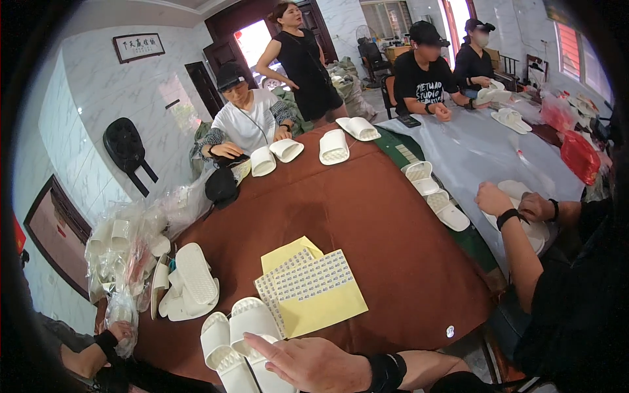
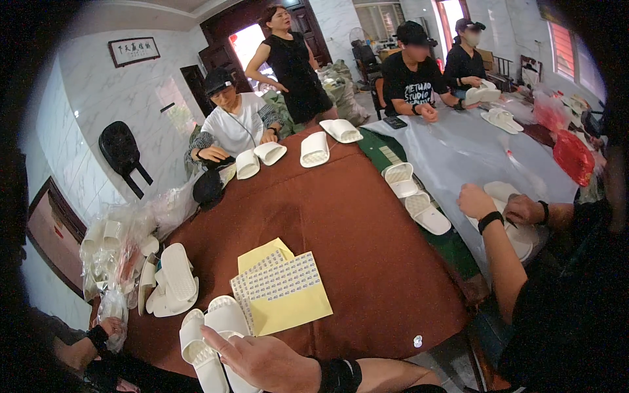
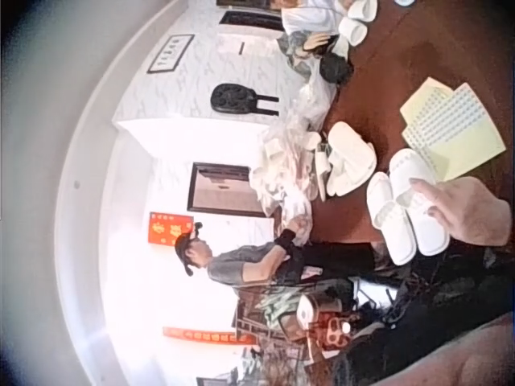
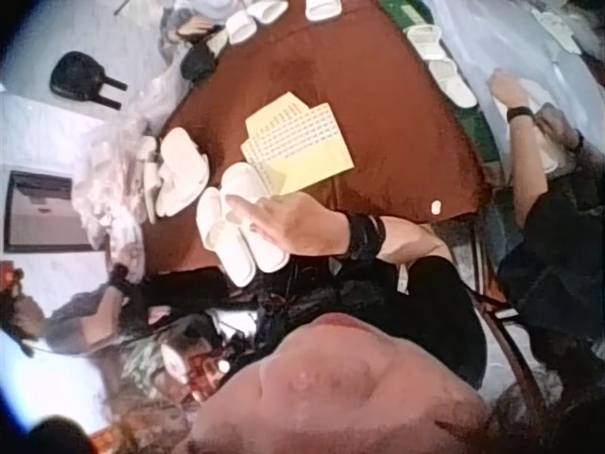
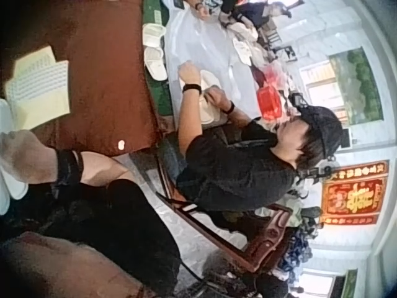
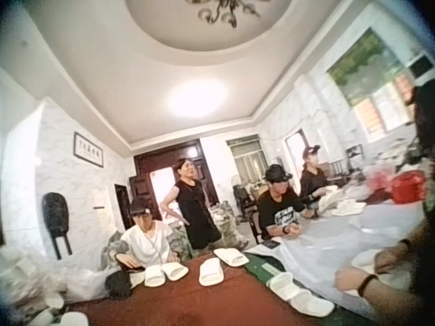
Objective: Applying size labels or stickers to the insoles of white and pink slide-style footwear.
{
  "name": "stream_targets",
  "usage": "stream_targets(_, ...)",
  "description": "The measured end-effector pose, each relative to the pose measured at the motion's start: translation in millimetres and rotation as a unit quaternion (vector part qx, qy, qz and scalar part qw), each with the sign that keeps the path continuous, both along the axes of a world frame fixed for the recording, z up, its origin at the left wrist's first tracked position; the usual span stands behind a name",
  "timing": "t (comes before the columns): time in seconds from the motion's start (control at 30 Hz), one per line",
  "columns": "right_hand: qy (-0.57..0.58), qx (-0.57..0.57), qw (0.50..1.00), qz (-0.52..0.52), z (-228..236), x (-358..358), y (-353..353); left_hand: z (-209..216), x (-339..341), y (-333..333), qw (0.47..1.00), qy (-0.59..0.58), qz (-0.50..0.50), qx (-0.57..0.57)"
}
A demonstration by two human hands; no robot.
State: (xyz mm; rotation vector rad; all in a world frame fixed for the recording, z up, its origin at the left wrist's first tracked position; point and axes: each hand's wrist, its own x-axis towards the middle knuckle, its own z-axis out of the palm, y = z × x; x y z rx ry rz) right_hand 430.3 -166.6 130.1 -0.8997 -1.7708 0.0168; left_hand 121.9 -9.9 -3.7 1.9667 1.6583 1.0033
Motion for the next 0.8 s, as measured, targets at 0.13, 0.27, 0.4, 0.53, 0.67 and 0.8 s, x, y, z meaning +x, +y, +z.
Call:
stream_targets(0.13,-0.116,-0.141,0.983,-0.005,-8,7,-6,-1,8,3,1.000,0.005,-0.010,-0.002)
stream_targets(0.27,-0.032,-0.054,0.997,-0.038,-18,2,6,-3,8,2,1.000,0.005,-0.017,-0.004)
stream_targets(0.4,-0.062,-0.044,0.995,-0.064,-23,4,9,0,7,0,1.000,0.006,-0.027,-0.003)
stream_targets(0.53,-0.048,-0.034,0.994,-0.095,-16,15,10,2,2,1,0.999,0.004,-0.038,-0.006)
stream_targets(0.67,0.118,0.075,0.990,-0.023,6,35,11,0,-7,6,0.999,-0.006,-0.052,-0.012)
stream_targets(0.8,0.089,0.155,0.983,-0.050,45,52,-55,-2,-21,15,0.997,-0.019,-0.067,-0.021)
